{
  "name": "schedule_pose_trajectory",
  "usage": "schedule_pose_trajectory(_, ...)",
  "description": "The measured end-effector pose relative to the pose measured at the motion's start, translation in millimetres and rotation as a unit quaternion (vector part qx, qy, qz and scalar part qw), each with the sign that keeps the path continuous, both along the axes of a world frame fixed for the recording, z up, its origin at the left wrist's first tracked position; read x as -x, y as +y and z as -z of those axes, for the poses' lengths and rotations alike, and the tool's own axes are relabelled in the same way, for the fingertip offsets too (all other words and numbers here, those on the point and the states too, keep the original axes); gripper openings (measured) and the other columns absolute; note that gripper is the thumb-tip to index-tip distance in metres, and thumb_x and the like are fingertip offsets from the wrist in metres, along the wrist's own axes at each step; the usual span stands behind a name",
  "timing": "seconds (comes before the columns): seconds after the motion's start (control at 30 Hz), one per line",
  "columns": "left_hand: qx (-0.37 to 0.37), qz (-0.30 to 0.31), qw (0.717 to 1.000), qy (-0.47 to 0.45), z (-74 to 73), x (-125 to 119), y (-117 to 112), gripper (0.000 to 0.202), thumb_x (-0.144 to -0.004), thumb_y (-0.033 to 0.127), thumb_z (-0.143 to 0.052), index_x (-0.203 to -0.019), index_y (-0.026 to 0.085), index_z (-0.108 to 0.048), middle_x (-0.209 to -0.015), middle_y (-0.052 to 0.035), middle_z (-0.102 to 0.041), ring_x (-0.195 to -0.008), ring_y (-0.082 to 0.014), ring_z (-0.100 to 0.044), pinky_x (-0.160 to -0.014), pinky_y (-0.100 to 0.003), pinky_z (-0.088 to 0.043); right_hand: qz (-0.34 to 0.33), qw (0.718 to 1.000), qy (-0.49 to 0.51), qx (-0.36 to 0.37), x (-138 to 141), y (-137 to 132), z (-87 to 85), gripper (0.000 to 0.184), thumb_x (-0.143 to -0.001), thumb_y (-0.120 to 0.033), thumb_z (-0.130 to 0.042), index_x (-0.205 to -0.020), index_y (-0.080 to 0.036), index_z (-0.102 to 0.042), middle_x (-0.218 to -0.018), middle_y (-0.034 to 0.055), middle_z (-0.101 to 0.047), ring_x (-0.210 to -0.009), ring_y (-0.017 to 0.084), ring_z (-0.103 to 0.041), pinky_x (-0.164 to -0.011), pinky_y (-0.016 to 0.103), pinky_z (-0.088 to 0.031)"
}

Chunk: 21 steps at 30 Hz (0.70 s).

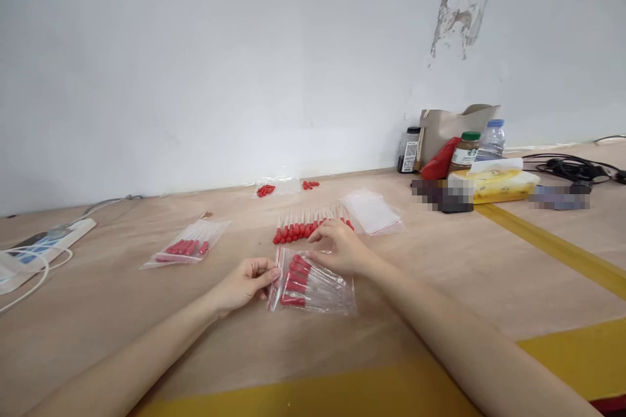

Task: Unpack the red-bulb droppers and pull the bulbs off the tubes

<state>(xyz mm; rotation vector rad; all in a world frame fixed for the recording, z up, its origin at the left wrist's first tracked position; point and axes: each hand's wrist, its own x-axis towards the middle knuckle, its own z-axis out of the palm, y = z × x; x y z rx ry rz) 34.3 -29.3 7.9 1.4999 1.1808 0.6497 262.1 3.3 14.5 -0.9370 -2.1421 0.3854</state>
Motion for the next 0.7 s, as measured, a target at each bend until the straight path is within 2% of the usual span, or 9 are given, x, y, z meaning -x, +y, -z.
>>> schedule_pose_trajectory(0.07, -0.016, -0.002, 1.000, 0.000, 0.9, -3, -3, 0.043, -0.065, 0.055, -0.059, -0.068, 0.012, -0.054, -0.058, 0.0024, -0.053, -0.050, -0.0060, -0.045, -0.048, -0.018, -0.035, -0.030, 0.994, -0.014, -0.100, 12, -10, -1.8, 0.013, -0.076, -0.025, -0.057, -0.085, -0.018, -0.063, -0.084, 0.0053, -0.061, -0.083, 0.016, -0.052, -0.078, 0.033, -0.040)
schedule_pose_trajectory(0.13, -0.031, 0.001, 0.999, -0.010, 1.1, -7, -6, 0.043, -0.065, 0.055, -0.058, -0.065, 0.012, -0.052, -0.056, 0.0031, -0.050, -0.048, -0.0056, -0.041, -0.046, -0.018, -0.031, -0.051, 0.985, -0.048, -0.159, 23, -17, -2.0, 0.019, -0.079, -0.018, -0.051, -0.092, -0.021, -0.063, -0.090, 0.0060, -0.059, -0.085, 0.016, -0.051, -0.078, 0.033, -0.039)
schedule_pose_trajectory(0.27, -0.068, 0.028, 0.996, -0.051, 1.4, -11, -9, 0.041, -0.065, 0.053, -0.061, -0.066, 0.012, -0.054, -0.057, 0.0022, -0.051, -0.053, -0.0072, -0.042, -0.052, -0.020, -0.033, -0.074, 0.963, -0.142, -0.217, 35, -18, 0.7, 0.036, -0.076, -0.008, -0.048, -0.101, -0.030, -0.062, -0.109, 0.0050, -0.054, -0.099, 0.019, -0.044, -0.082, 0.037, -0.034)
schedule_pose_trajectory(0.37, -0.071, 0.044, 0.995, -0.056, 2.7, -12, -7, 0.042, -0.065, 0.050, -0.062, -0.075, 0.010, -0.058, -0.063, -0.0002, -0.055, -0.056, -0.0083, -0.044, -0.055, -0.021, -0.033, -0.081, 0.951, -0.171, -0.243, 37, -13, 3.2, 0.036, -0.076, -0.010, -0.050, -0.104, -0.032, -0.061, -0.115, 0.0044, -0.052, -0.105, 0.021, -0.040, -0.085, 0.039, -0.031)
schedule_pose_trajectory(0.57, -0.089, 0.028, 0.995, -0.034, 5.9, -10, -6, 0.040, -0.062, 0.050, -0.065, -0.061, 0.012, -0.052, -0.053, 0.0044, -0.045, -0.050, -0.0059, -0.036, -0.049, -0.020, -0.027, -0.102, 0.923, -0.155, -0.336, 36, -5, 5.8, 0.022, -0.083, -0.019, -0.048, -0.094, -0.029, -0.063, -0.101, 0.0010, -0.061, -0.099, 0.017, -0.044, -0.088, 0.038, -0.030)
schedule_pose_trajectory(0.7, -0.074, 0.010, 0.997, -0.024, 4.5, -8, -7, 0.041, -0.060, 0.050, -0.066, -0.057, 0.013, -0.047, -0.048, 0.0065, -0.041, -0.045, -0.0039, -0.031, -0.045, -0.018, -0.022, -0.110, 0.906, -0.140, -0.383, 34, -6, 7.6, 0.015, -0.084, -0.022, -0.048, -0.086, -0.024, -0.063, -0.091, -0.0006, -0.064, -0.093, 0.014, -0.047, -0.086, 0.034, -0.033)
